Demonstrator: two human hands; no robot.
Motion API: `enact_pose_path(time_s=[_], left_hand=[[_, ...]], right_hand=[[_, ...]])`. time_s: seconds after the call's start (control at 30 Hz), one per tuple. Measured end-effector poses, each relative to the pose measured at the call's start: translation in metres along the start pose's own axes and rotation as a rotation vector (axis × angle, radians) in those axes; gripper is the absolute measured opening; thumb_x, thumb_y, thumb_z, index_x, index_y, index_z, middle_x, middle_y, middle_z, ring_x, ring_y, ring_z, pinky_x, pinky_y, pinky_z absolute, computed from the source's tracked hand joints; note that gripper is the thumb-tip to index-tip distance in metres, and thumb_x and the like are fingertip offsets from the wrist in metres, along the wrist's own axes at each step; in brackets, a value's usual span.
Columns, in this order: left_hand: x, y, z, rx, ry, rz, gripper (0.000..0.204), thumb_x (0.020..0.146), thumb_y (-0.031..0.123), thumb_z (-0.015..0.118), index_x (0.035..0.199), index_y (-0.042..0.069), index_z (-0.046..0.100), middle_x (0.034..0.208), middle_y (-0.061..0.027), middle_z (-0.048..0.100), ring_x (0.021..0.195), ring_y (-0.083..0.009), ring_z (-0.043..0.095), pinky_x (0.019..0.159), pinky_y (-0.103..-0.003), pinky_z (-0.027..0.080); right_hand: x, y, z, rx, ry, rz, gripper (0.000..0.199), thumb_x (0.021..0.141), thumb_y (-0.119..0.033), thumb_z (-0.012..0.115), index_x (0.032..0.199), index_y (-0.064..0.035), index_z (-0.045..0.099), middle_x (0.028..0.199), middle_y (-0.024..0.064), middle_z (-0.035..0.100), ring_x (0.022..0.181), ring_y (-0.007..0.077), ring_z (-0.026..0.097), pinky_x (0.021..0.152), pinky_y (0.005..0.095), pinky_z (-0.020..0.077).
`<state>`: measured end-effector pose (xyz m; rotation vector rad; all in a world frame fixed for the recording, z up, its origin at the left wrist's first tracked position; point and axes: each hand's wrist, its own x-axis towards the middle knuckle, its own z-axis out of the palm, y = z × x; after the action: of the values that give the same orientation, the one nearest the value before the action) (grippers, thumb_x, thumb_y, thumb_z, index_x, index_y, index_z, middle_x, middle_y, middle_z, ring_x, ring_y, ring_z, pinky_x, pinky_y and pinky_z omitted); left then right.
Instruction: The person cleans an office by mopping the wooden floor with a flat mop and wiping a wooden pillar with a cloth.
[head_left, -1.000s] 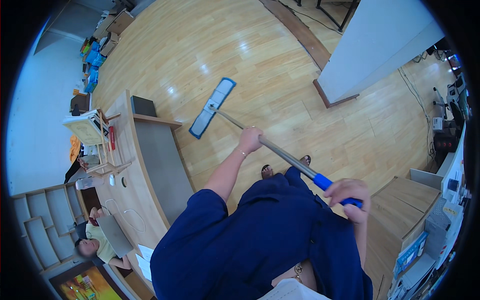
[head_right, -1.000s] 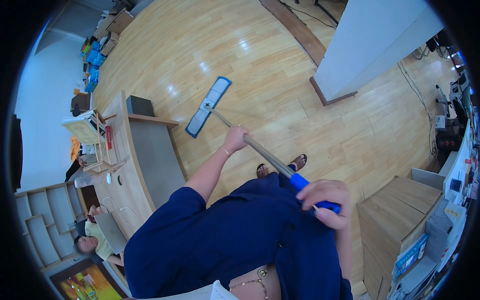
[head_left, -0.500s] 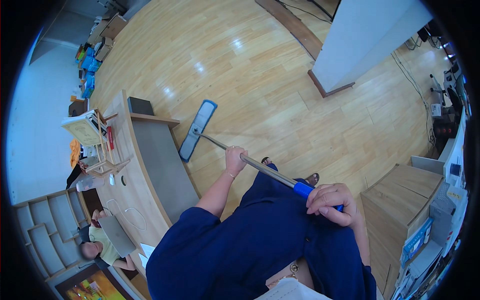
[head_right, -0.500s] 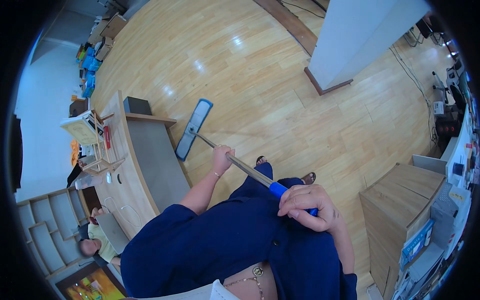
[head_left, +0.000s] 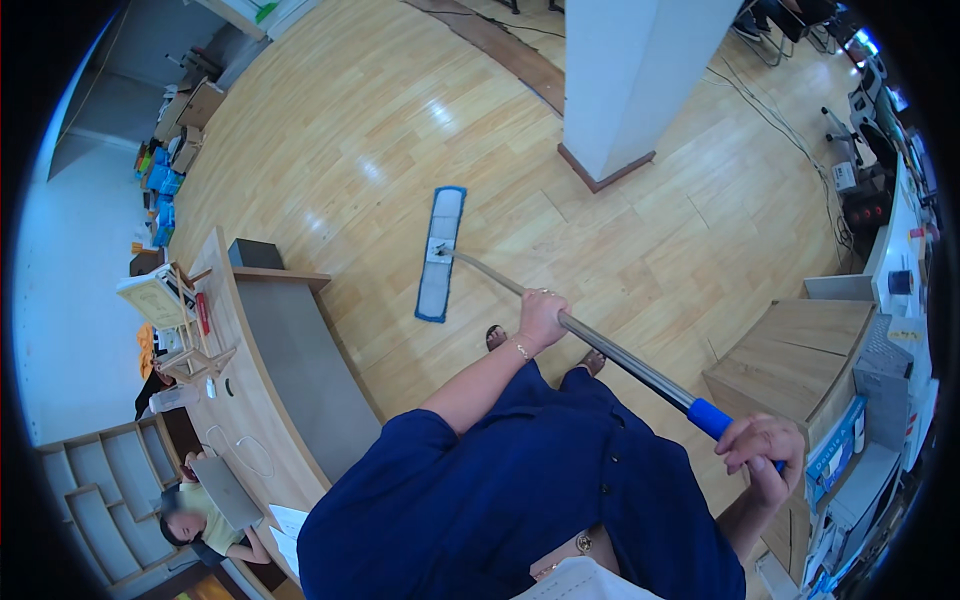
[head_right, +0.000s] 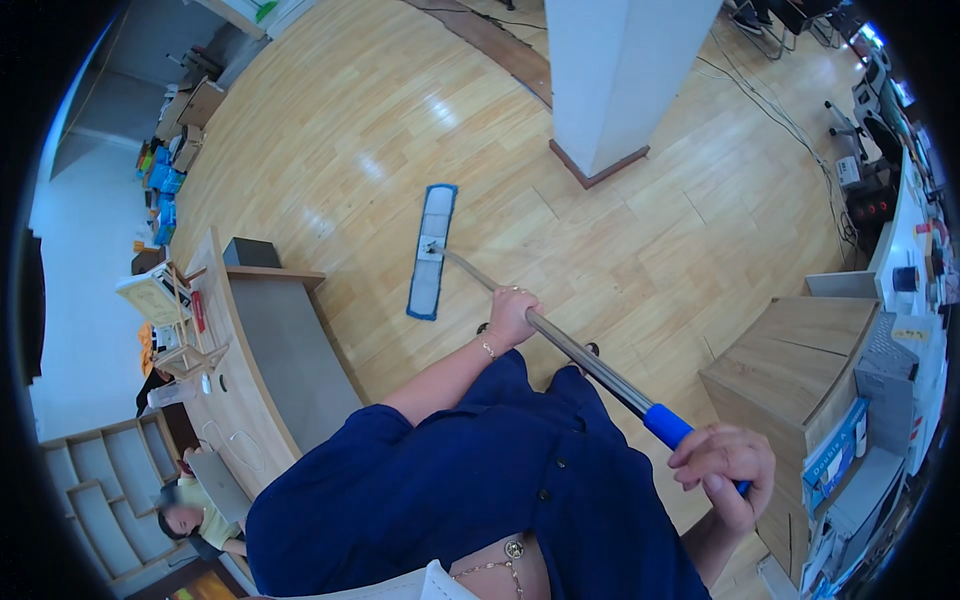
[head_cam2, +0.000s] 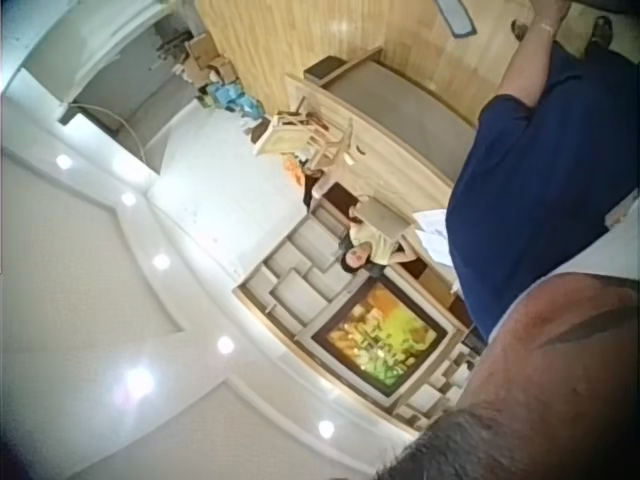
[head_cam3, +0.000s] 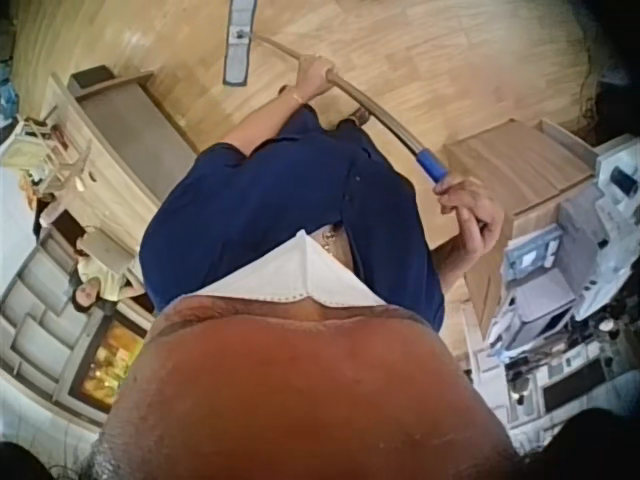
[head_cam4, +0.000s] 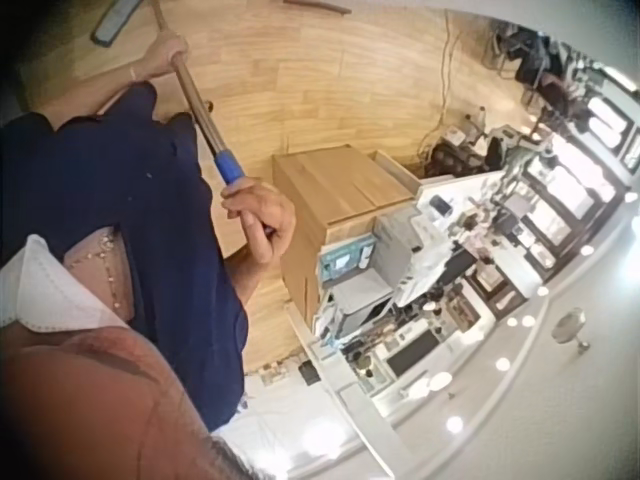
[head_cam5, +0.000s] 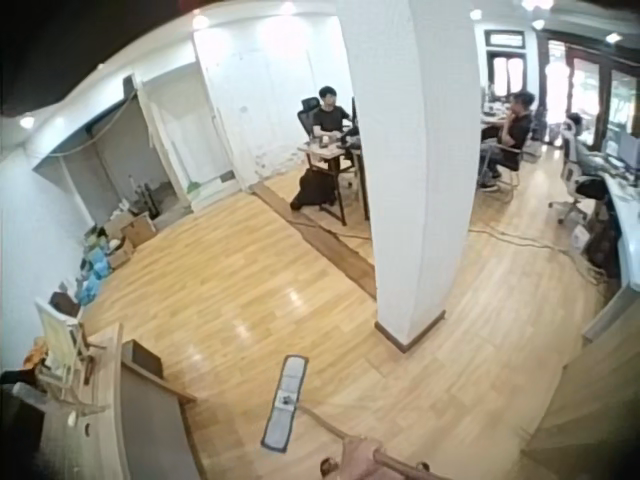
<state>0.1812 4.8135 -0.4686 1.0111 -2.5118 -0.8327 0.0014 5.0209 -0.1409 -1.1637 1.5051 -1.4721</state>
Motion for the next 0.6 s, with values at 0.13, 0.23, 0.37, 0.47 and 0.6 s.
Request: enact_pose_path(time_s=[0.13, 0.23, 0.37, 0.47, 0.6], left_hand=[[0.026, 0.054, 0.032, -0.048, -0.01, 0.123, 0.022, 0.066, 0.02, 0.058, 0.047, 0.011, 0.05, 0.055, -0.0073, 0.053, 0.063, -0.0265, 0.054, 0.064, -0.04, 0.036], [0.045, 0.084, 0.057, -0.026, -0.207, 0.18, 0.005, 0.058, 0.018, 0.061, 0.053, 0.016, 0.059, 0.062, -0.0065, 0.057, 0.072, -0.0251, 0.057, 0.069, -0.039, 0.036], [0.062, 0.117, 0.071, 0.046, -0.424, 0.302, 0.004, 0.058, 0.018, 0.06, 0.056, 0.014, 0.061, 0.064, -0.008, 0.059, 0.073, -0.0258, 0.058, 0.068, -0.039, 0.038], [0.061, 0.139, 0.077, 0.047, -0.479, 0.327, 0.005, 0.06, 0.017, 0.059, 0.058, 0.013, 0.062, 0.065, -0.0091, 0.06, 0.074, -0.0263, 0.059, 0.067, -0.039, 0.039], [0.048, 0.15, 0.075, 0.032, -0.415, 0.299, 0.006, 0.061, 0.017, 0.06, 0.059, 0.013, 0.063, 0.066, -0.0094, 0.06, 0.073, -0.0266, 0.06, 0.068, -0.039, 0.039]], right_hand=[[-0.039, -0.007, -0.039, -0.087, 0.115, -0.033, 0.02, 0.071, -0.017, 0.055, 0.064, -0.0007, 0.064, 0.049, 0.0074, 0.056, 0.052, 0.0226, 0.059, 0.053, 0.03, 0.0483], [-0.062, -0.014, -0.057, -0.163, 0.161, -0.048, 0.025, 0.077, -0.021, 0.055, 0.063, -0.0017, 0.061, 0.049, 0.0068, 0.054, 0.051, 0.0208, 0.057, 0.053, 0.0288, 0.0456], [-0.09, -0.022, -0.073, -0.246, 0.207, -0.076, 0.026, 0.082, -0.024, 0.053, 0.069, -0.0024, 0.059, 0.05, 0.0066, 0.052, 0.052, 0.0198, 0.054, 0.053, 0.0282, 0.0436], [-0.112, -0.023, -0.081, -0.265, 0.235, -0.127, 0.025, 0.082, -0.027, 0.053, 0.078, -0.0025, 0.057, 0.051, 0.0068, 0.051, 0.053, 0.0199, 0.053, 0.055, 0.0281, 0.0431], [-0.131, -0.013, -0.101, -0.222, 0.261, -0.233, 0.029, 0.081, -0.03, 0.056, 0.091, -0.003, 0.052, 0.053, 0.0069, 0.049, 0.054, 0.0205, 0.052, 0.057, 0.0279, 0.0424]])
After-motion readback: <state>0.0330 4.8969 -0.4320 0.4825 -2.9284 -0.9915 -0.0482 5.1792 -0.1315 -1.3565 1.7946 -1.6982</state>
